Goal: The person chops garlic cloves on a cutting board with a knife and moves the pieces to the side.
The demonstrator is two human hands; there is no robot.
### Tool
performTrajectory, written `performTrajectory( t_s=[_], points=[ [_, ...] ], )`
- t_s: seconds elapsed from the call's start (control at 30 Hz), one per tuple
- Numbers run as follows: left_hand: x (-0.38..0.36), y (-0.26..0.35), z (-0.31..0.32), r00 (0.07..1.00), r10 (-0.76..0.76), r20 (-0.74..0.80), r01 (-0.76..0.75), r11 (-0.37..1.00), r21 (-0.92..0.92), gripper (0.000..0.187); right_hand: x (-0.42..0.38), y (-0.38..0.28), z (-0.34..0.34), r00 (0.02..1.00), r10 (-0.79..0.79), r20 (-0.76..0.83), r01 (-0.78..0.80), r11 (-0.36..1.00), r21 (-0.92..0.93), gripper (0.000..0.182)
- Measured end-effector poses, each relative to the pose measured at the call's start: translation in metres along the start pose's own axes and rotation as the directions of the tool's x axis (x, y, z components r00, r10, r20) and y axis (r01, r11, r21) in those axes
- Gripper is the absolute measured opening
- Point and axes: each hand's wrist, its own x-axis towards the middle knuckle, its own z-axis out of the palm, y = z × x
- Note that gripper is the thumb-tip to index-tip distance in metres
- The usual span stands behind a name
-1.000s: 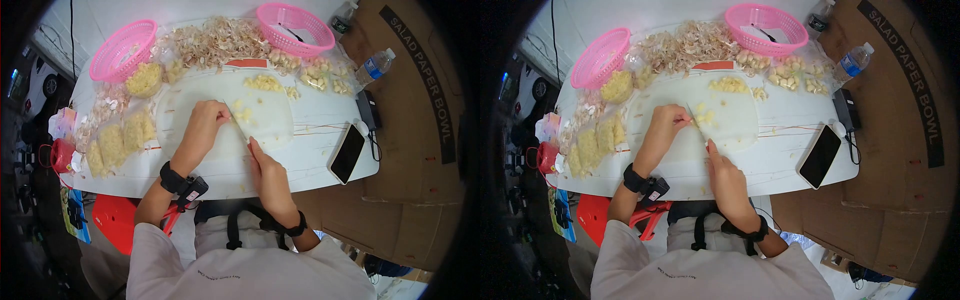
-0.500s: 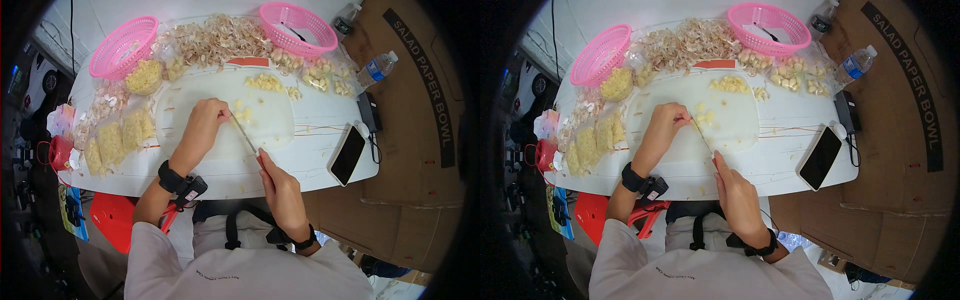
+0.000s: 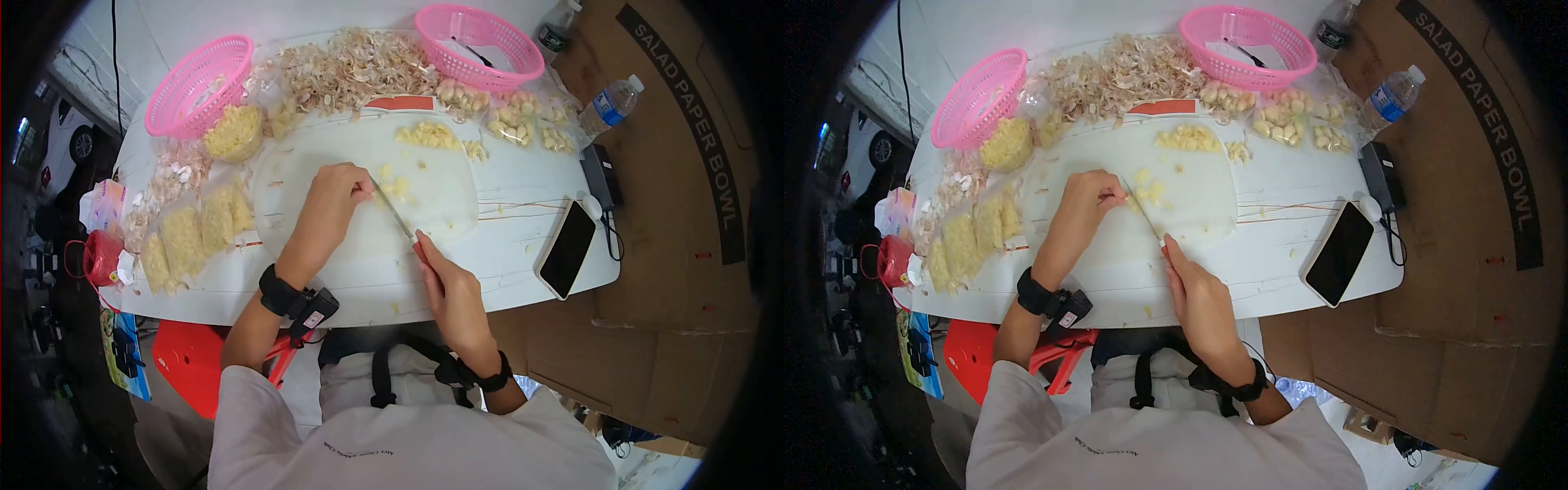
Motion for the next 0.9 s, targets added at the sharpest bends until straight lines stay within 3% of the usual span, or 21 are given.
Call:
performTrajectory(
  t_s=[0.43, 0.7, 0.9],
  points=[
    [0.006, 0.006, -0.007, 0.998, 0.016, 0.057, -0.016, 1.000, 0.005, 0.005, 0.011, -0.001, 0.004, 0.998, 0.018, 0.054, -0.017, 1.000, -0.018, 0.039],
    [0.006, 0.002, -0.004, 0.999, 0.026, 0.038, -0.026, 1.000, 0.010, 0.004, 0.012, -0.001, 0.012, 0.997, 0.029, 0.070, -0.013, 0.976, -0.220, 0.041],
    [0.003, -0.004, -0.001, 1.000, 0.027, -0.001, -0.027, 1.000, 0.010, 0.004, -0.006, -0.018, -0.019, 0.997, 0.018, 0.077, -0.009, 0.994, -0.112, 0.041]
  ],
)
